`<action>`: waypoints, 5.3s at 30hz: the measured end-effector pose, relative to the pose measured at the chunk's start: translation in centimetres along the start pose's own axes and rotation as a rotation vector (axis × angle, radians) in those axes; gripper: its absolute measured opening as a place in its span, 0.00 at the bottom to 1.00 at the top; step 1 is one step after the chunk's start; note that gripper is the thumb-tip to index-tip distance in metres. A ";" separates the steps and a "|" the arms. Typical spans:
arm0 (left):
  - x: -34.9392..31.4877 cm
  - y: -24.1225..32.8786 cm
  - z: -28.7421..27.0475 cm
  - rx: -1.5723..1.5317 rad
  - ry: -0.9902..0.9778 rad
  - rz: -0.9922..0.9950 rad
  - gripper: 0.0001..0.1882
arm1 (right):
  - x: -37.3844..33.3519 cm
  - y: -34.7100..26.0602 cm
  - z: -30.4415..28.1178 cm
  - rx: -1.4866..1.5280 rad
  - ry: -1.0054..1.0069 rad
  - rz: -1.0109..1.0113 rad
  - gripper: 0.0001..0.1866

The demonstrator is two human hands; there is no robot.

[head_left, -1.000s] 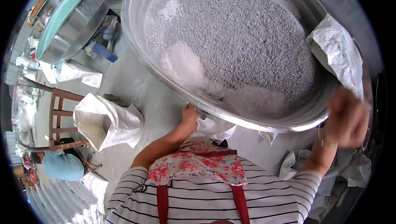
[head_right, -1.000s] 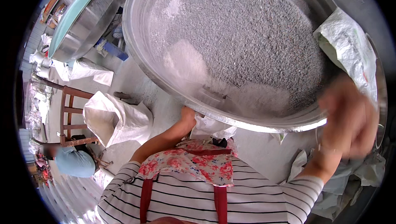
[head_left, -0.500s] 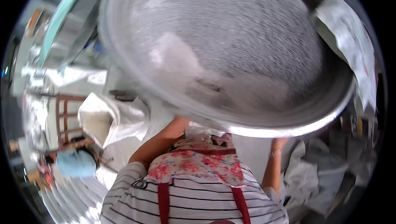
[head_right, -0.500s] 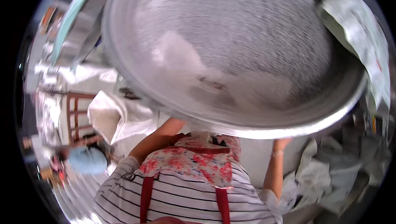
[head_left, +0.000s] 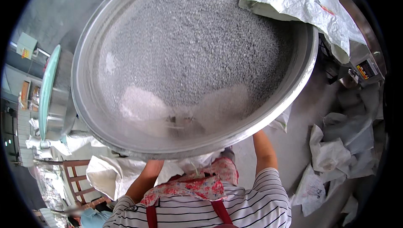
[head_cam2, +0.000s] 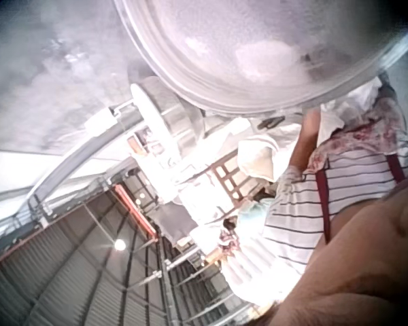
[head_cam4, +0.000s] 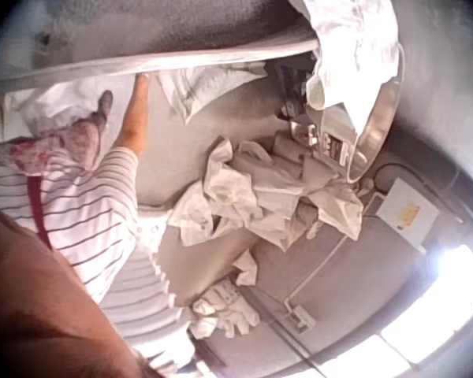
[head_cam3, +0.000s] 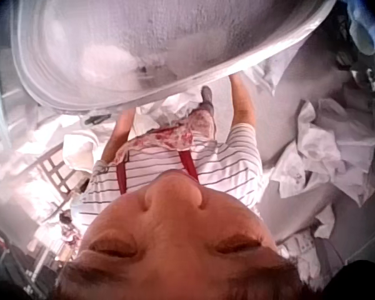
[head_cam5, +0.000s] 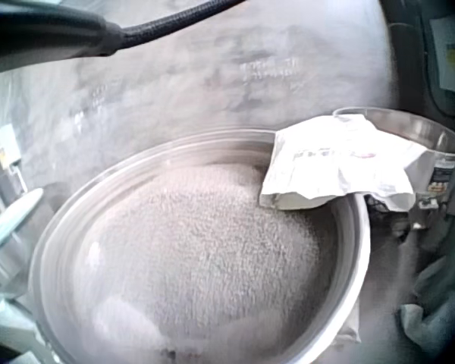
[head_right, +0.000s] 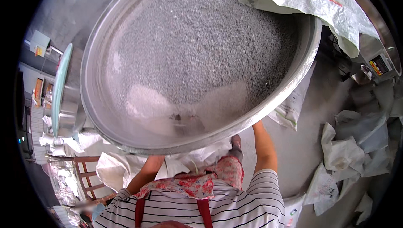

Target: The person fills white woven sacks with grey granular material from a large rotating metal drum. They position the sack under the drum's outlet, allow the material to flow in, and then lift and move the filled sack to the side. The process is repeated for multiple sacks.

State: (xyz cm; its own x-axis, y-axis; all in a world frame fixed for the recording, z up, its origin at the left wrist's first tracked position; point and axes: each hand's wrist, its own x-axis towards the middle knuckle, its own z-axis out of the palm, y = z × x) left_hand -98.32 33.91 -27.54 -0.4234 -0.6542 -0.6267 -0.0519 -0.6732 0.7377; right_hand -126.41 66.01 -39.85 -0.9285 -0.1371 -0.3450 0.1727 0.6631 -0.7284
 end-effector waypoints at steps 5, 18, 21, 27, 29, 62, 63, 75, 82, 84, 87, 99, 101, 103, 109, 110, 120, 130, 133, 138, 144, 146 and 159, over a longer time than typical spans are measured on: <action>0.2 -1.2 0.0 0.135 0.030 -0.025 0.19 | 3.5 0.0 1.9 0.041 -0.052 0.015 0.27; -2.7 0.1 0.5 0.501 0.267 -0.004 0.21 | 13.8 5.1 11.0 0.034 0.377 -0.124 0.37; -3.3 0.0 -1.1 0.661 0.370 -0.009 0.25 | 13.2 5.1 11.7 0.136 0.337 -0.056 0.36; -2.6 -0.1 -2.5 0.583 0.238 -0.040 0.23 | 15.0 2.9 14.0 0.141 0.202 -0.137 0.27; -3.0 -0.3 -1.3 0.526 0.215 -0.059 0.20 | 16.5 1.8 15.5 0.053 0.172 -0.091 0.24; -2.0 0.2 -1.6 0.139 0.232 0.181 0.14 | -13.1 -8.7 13.3 0.224 -0.537 -0.086 0.26; -0.8 -1.5 -0.4 0.113 0.198 0.200 0.12 | -11.0 -6.8 14.0 -0.031 -0.505 -0.197 0.25; 1.0 -2.6 -3.8 -0.071 0.283 0.147 0.21 | -13.3 -8.4 14.5 -0.306 -0.067 -0.715 0.13; 1.6 -1.9 -6.8 -0.196 0.366 0.199 0.26 | -15.1 -9.0 14.4 -0.079 -0.058 -0.553 0.10; 4.4 -4.3 -7.7 -0.047 0.397 0.185 0.26 | -14.3 -7.7 14.6 -0.111 -0.072 -0.474 0.09; 4.0 -3.0 -8.4 0.039 0.370 0.152 0.27 | -14.0 -7.5 15.4 -0.038 -0.044 -0.417 0.09; -1.7 2.5 -7.1 -0.312 0.088 -0.004 0.23 | -16.7 -10.4 13.3 -0.068 0.118 -0.155 0.13; -1.3 3.7 -7.7 -0.339 0.008 0.002 0.24 | -16.6 -11.0 13.2 -0.104 0.128 -0.275 0.13; 0.2 4.7 -7.8 -0.342 -0.036 0.031 0.24 | -16.8 -11.2 13.2 -0.063 0.125 -0.309 0.14; -0.6 4.5 -7.1 -0.236 0.071 0.040 0.24 | -16.0 -8.5 13.7 0.121 0.019 -0.067 0.13; -0.8 4.1 -7.6 -0.242 0.066 0.043 0.24 | -16.4 -9.0 13.8 0.095 0.011 -0.100 0.14; -2.4 1.9 -7.2 -0.227 0.021 0.102 0.24 | -17.4 -8.7 12.4 0.014 -0.034 -0.213 0.18; -1.8 -0.7 -10.8 -0.104 0.037 0.077 0.29 | -19.3 -9.7 12.7 -0.030 0.015 -0.243 0.20; -2.8 -0.7 -10.5 -0.092 0.031 0.101 0.31 | -18.5 -8.4 13.4 -0.018 0.001 -0.216 0.21; -3.7 0.3 -9.2 -0.093 0.055 0.096 0.30 | -16.8 -8.1 13.8 -0.003 -0.081 -0.205 0.21; -2.0 -1.5 -9.4 -0.108 0.101 0.089 0.29 | -14.6 -6.2 14.0 -0.026 -0.126 -0.389 0.21; -1.2 -2.1 -9.8 0.074 0.134 0.128 0.29 | -14.5 -6.2 13.8 0.015 -0.218 -0.230 0.21; -3.7 -0.1 -7.2 -0.212 0.098 0.058 0.27 | -15.5 -10.6 12.3 -0.592 -0.320 -0.318 0.21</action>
State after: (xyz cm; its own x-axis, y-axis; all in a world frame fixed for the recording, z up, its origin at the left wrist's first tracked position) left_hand -90.27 33.87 -27.11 -0.3297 -0.7174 -0.6137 0.1654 -0.6839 0.7106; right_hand -109.83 52.06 -34.03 -0.7473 -0.5362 -0.3926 -0.3784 0.8289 -0.4119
